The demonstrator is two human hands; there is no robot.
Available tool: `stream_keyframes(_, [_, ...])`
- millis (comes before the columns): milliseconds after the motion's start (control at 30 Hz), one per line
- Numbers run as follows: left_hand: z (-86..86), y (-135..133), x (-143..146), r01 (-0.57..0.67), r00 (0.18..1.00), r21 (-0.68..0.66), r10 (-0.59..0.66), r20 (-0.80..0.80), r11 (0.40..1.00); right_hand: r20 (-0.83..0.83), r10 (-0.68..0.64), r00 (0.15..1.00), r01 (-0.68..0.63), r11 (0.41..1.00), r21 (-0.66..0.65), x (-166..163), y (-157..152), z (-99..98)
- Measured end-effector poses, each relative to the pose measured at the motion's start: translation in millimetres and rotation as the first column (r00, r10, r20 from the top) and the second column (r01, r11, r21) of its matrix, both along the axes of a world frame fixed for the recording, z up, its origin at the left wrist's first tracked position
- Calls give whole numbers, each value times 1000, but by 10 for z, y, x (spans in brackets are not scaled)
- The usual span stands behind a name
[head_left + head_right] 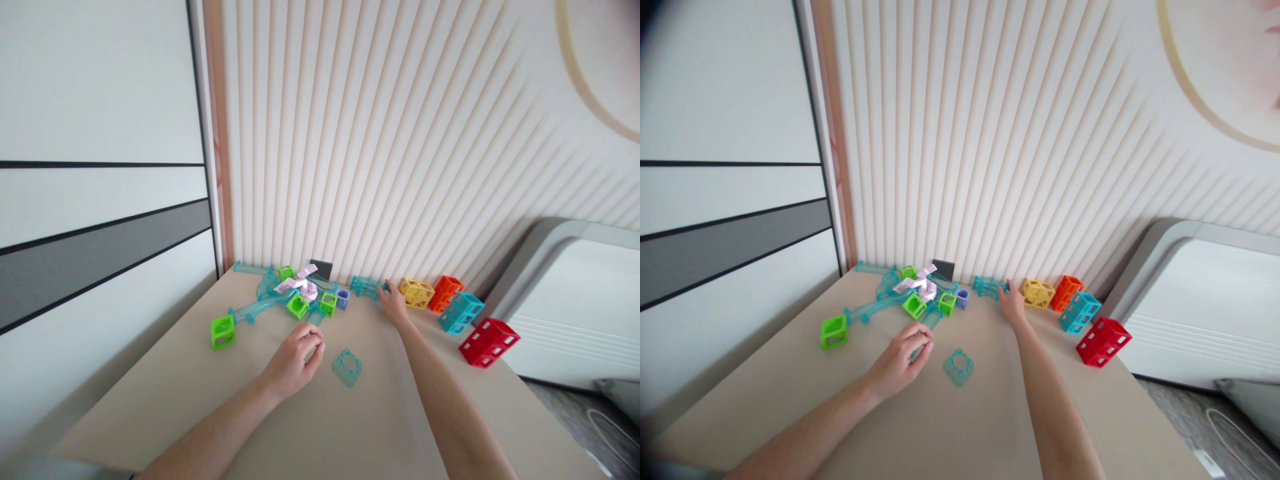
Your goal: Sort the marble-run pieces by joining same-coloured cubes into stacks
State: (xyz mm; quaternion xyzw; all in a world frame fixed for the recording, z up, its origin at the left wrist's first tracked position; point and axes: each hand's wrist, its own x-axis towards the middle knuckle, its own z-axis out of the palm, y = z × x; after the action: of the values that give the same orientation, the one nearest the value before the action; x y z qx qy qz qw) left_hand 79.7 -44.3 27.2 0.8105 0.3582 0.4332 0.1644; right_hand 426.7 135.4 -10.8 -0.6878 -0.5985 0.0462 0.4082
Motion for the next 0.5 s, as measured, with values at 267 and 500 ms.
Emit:
stream_keyframes(267, [23,-15,6,0,1000,5,0,8,1000,32,14,999,-15,1000,7,15,10,-29])
stream_keyframes(500, [20,-9,9,5,1000,19,-5,11,1000,53,17,998,-18,1000,19,26,0,-55])
